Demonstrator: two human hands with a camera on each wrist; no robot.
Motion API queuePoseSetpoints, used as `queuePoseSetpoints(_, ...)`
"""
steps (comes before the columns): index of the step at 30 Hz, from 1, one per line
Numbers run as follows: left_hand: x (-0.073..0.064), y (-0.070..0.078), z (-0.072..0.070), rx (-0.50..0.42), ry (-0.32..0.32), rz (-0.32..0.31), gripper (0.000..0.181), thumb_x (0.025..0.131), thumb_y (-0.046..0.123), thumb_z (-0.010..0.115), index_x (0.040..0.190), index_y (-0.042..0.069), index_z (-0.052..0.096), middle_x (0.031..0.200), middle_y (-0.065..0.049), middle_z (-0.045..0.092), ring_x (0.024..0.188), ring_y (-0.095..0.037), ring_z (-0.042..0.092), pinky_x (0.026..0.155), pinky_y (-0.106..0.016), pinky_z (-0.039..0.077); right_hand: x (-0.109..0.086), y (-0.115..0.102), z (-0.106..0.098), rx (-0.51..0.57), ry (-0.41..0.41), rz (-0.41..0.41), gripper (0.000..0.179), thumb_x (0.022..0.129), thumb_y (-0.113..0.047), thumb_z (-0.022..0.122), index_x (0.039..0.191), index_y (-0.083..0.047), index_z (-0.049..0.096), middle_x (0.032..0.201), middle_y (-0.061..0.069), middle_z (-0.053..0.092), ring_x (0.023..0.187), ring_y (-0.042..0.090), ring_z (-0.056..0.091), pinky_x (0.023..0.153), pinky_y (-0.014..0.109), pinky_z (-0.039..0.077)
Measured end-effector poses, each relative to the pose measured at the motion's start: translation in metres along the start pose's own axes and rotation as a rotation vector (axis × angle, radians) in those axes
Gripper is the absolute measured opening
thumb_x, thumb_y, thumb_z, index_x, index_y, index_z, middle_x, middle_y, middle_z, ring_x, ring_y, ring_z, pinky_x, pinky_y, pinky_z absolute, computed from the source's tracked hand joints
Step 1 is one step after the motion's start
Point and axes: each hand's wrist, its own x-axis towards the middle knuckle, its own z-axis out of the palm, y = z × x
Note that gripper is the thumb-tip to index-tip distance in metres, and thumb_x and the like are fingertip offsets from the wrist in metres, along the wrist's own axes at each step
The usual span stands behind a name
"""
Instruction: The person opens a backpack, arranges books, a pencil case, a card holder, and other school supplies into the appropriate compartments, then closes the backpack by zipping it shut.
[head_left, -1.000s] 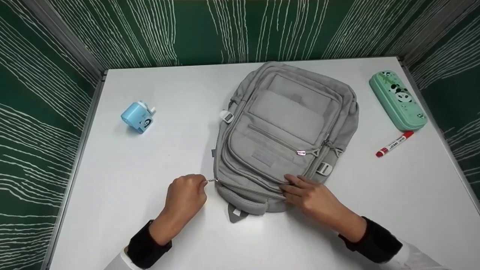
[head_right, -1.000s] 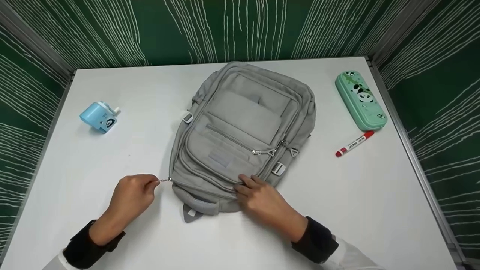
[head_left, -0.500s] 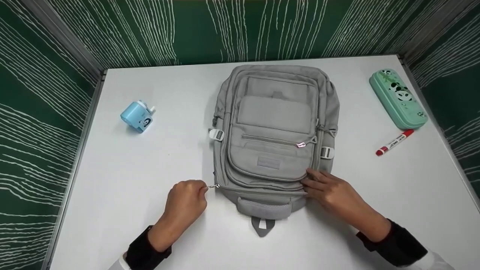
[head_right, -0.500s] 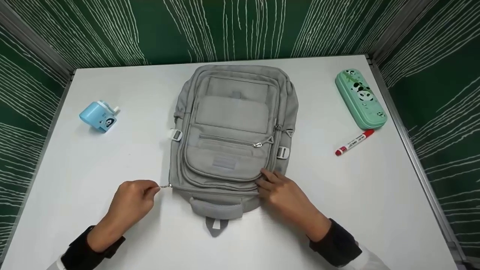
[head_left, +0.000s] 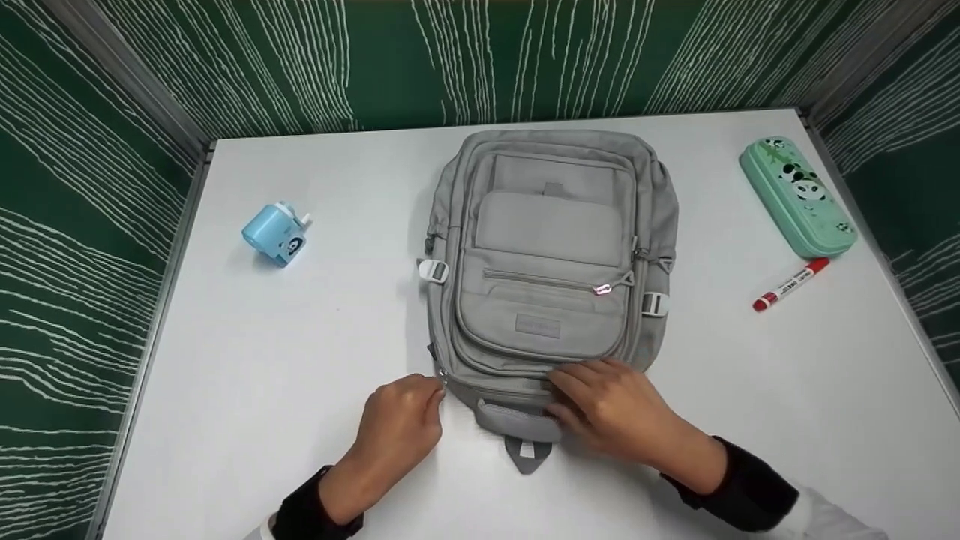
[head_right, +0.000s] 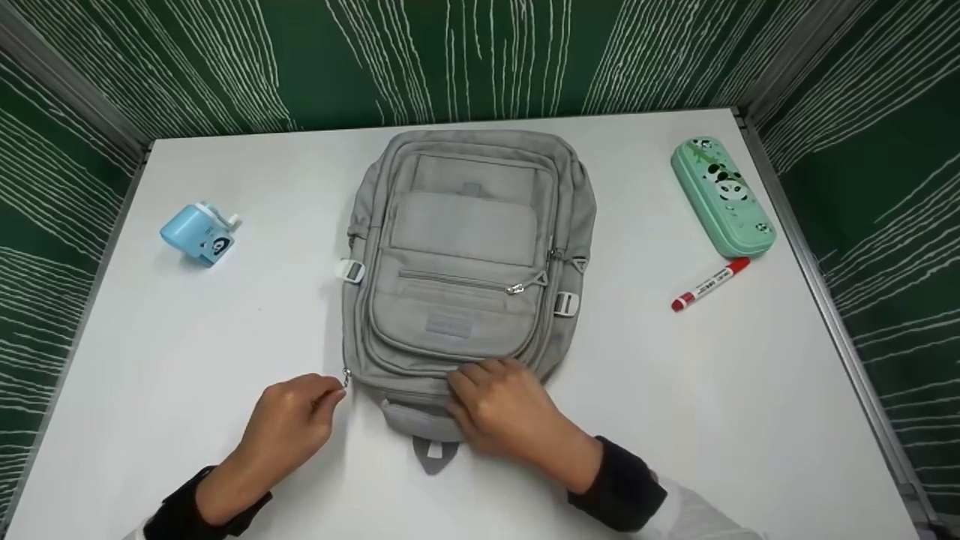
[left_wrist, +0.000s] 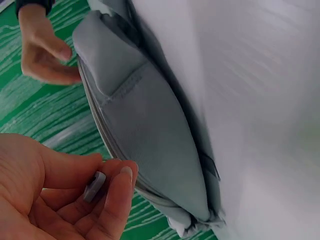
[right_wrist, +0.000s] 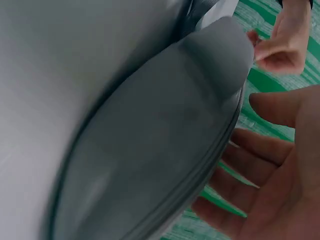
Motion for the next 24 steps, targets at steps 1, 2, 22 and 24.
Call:
queuePoseSetpoints(1, 0.000, 0.001, 0.001, -0.004, 0.006, 0.011, 0.014, 0.088, -0.009, 0.072, 0.079, 0.001, 0.073, 0.070, -0.005, 0.068, 0.063, -0.013, 0.066, 0.054, -0.029, 0.054, 0.004, -0.005, 0.005, -0.003, -0.011, 0.000, 0.038, 0.085, -0.024, 0.084, 0.113, -0.001, 0.073, 0.104, 0.011, 0.076, 0.092, 0.029, 0.074, 0.077, 0.046, 0.061)
queuePoseSetpoints(2, 0.000, 0.002, 0.002, -0.012, 0.010, 0.019, 0.015, 0.088, -0.009, 0.072, 0.077, 0.002, 0.072, 0.068, -0.004, 0.067, 0.061, -0.012, 0.065, 0.052, -0.028, 0.052, 0.008, -0.010, 0.009, -0.006, -0.020, -0.002, 0.040, 0.085, -0.025, 0.084, 0.115, 0.000, 0.073, 0.107, 0.012, 0.076, 0.095, 0.030, 0.074, 0.078, 0.046, 0.061)
queuePoseSetpoints(22, 0.002, -0.005, 0.008, -0.048, 0.045, 0.047, 0.011, 0.088, -0.009, 0.072, 0.081, -0.001, 0.075, 0.073, -0.006, 0.071, 0.067, -0.014, 0.069, 0.058, -0.030, 0.056, 0.021, -0.032, 0.028, -0.002, 0.049, -0.085, 0.011, 0.088, -0.006, 0.072, 0.098, -0.005, 0.068, 0.093, 0.004, 0.076, 0.089, 0.021, 0.075, 0.057, 0.034, 0.059)
queuePoseSetpoints(24, 0.007, -0.012, 0.007, -0.050, 0.041, 0.018, 0.013, 0.088, -0.010, 0.072, 0.080, -0.001, 0.075, 0.074, -0.006, 0.072, 0.068, -0.015, 0.071, 0.059, -0.031, 0.057, 0.019, -0.031, 0.026, 0.000, 0.059, -0.091, 0.012, 0.087, -0.005, 0.072, 0.098, -0.005, 0.067, 0.092, 0.004, 0.076, 0.088, 0.021, 0.076, 0.056, 0.034, 0.059)
